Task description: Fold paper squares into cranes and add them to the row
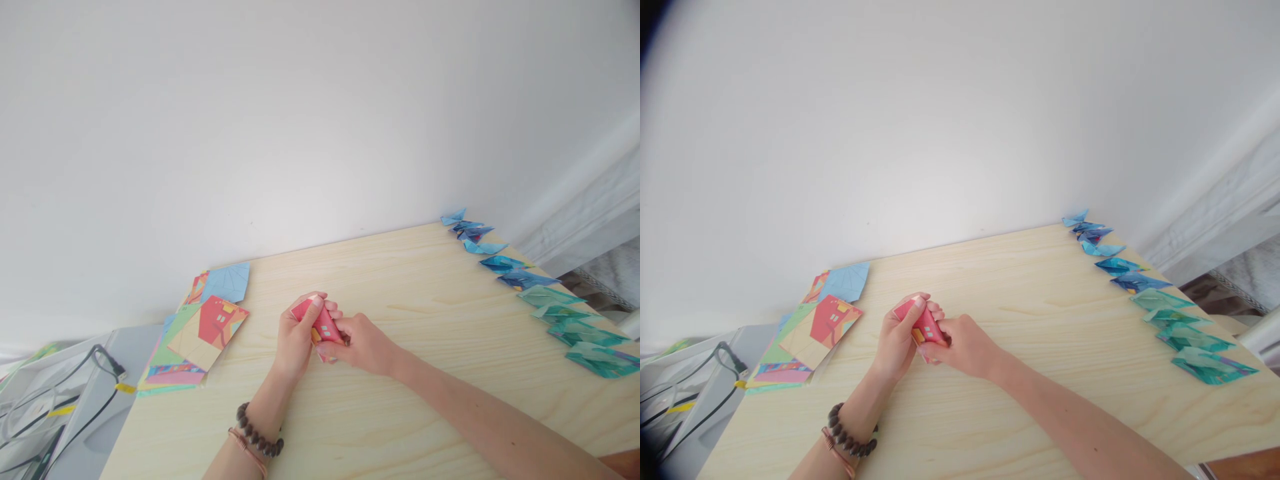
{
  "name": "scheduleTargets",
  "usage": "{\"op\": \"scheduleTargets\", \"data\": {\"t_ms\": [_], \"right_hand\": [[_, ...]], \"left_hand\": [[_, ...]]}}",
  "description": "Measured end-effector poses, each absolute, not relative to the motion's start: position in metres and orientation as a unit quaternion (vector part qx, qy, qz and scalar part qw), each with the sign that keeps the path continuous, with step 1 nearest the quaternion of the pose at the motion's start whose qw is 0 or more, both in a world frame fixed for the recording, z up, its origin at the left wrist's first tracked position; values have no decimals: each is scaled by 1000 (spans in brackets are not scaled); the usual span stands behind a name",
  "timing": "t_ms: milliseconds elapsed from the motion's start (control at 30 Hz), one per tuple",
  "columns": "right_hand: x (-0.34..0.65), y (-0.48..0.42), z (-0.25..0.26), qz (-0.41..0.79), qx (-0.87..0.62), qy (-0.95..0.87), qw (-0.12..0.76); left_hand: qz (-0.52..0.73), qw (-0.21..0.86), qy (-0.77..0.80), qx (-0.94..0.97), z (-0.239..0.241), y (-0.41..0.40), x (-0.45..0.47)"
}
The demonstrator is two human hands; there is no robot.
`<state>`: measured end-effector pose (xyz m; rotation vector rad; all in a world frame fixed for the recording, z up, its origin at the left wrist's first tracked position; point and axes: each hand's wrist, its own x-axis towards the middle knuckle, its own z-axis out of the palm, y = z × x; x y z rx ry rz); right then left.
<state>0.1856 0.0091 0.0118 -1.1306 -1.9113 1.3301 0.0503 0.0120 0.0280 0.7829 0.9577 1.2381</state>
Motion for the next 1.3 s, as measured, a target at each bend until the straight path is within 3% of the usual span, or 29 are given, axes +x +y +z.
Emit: {"op": "scheduleTargets", "data": {"t_ms": [100,333,633,833,1000,1300], "right_hand": [[186,9,11,491,-420,-710,280],[186,6,14,623,-366,-628,289],[196,15,12,532,-429,-677,274],[206,25,10,439,-480,-692,314],[209,32,7,444,-499,-643,376],[206,23,12,394,-441,-753,288]], "left_hand": [[538,640,427,344,28,14,49],[549,604,460,349,26,20,42],[578,649,418,264,21,25,35],[526,627,452,355,16,36,19],[503,608,472,394,14,38,12],[462,550,482,501,14,30,20]]}}
